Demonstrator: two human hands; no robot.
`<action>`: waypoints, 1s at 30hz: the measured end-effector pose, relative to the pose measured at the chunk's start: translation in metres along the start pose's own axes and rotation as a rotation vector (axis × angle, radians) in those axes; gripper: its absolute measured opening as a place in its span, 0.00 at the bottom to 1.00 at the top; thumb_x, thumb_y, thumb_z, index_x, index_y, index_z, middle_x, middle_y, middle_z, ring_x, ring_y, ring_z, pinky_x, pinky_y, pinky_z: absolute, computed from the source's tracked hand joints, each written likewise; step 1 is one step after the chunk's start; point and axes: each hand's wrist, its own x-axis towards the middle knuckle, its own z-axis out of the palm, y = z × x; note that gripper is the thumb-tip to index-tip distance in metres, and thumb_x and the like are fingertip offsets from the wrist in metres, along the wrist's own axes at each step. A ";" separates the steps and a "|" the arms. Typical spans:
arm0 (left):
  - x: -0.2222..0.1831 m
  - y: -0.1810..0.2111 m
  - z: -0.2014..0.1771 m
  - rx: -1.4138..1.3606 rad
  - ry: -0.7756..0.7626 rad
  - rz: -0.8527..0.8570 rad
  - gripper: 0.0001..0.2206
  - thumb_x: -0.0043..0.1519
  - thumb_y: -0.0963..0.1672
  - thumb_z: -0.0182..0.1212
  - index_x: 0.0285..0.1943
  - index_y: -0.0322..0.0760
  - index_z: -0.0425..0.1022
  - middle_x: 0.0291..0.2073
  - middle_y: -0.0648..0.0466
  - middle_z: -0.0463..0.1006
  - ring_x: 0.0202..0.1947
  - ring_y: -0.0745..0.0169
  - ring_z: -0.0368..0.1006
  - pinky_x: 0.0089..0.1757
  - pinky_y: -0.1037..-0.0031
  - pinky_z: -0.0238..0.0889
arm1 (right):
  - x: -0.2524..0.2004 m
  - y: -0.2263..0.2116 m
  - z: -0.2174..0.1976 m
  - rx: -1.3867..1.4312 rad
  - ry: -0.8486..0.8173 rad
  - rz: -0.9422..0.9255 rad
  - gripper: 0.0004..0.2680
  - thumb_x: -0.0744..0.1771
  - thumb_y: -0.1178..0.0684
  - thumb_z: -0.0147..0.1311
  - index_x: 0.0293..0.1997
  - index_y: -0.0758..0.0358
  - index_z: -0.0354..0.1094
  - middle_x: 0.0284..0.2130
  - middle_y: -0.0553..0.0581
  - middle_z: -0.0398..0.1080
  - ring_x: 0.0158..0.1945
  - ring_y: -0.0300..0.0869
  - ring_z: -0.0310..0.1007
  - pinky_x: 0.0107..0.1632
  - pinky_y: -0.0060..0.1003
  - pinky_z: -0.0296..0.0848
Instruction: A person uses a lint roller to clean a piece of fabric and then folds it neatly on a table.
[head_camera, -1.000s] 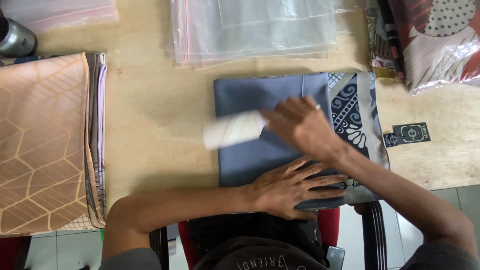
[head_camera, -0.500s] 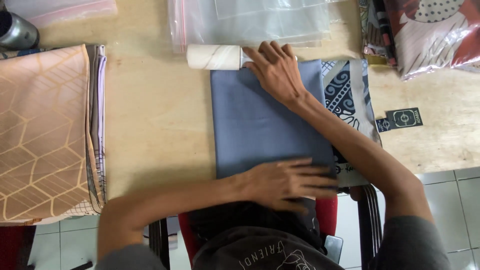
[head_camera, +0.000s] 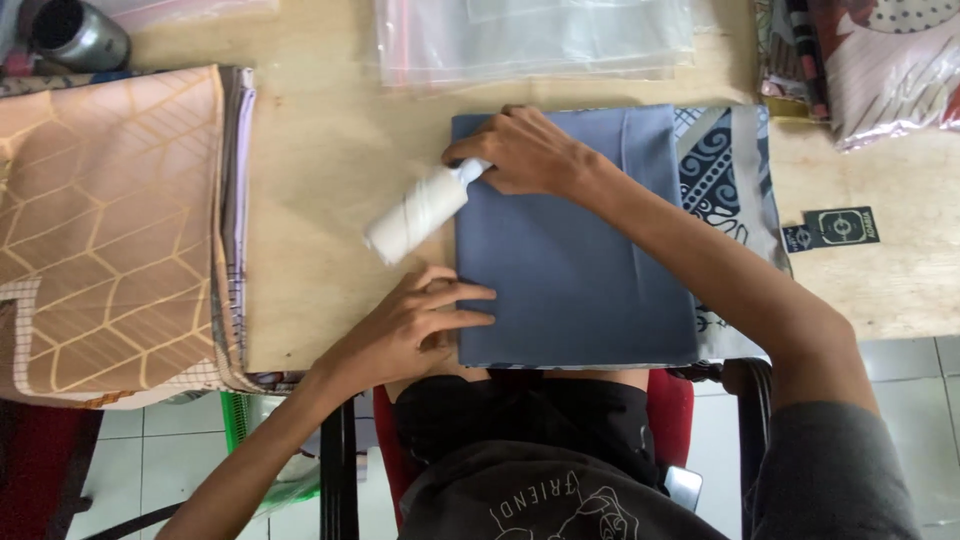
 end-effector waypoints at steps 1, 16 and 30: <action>-0.003 -0.004 0.003 -0.020 0.034 0.011 0.25 0.52 0.35 0.56 0.56 0.50 0.81 0.59 0.58 0.76 0.57 0.45 0.64 0.49 0.56 0.63 | 0.004 0.004 0.003 0.013 -0.019 0.021 0.21 0.59 0.66 0.49 0.54 0.50 0.77 0.24 0.54 0.76 0.15 0.47 0.66 0.26 0.39 0.62; -0.024 0.003 -0.022 0.007 0.179 -0.034 0.05 0.65 0.40 0.58 0.44 0.38 0.80 0.50 0.52 0.80 0.55 0.49 0.66 0.49 0.58 0.63 | 0.068 -0.015 0.025 0.100 -0.063 0.032 0.14 0.60 0.60 0.54 0.48 0.52 0.76 0.31 0.56 0.79 0.26 0.51 0.77 0.29 0.46 0.70; 0.062 0.063 0.029 0.034 0.156 0.282 0.28 0.69 0.54 0.51 0.73 0.37 0.60 0.72 0.39 0.59 0.72 0.40 0.58 0.66 0.48 0.54 | -0.079 -0.053 -0.096 0.273 -0.016 0.080 0.14 0.71 0.54 0.47 0.63 0.68 0.64 0.52 0.69 0.72 0.51 0.58 0.75 0.55 0.53 0.72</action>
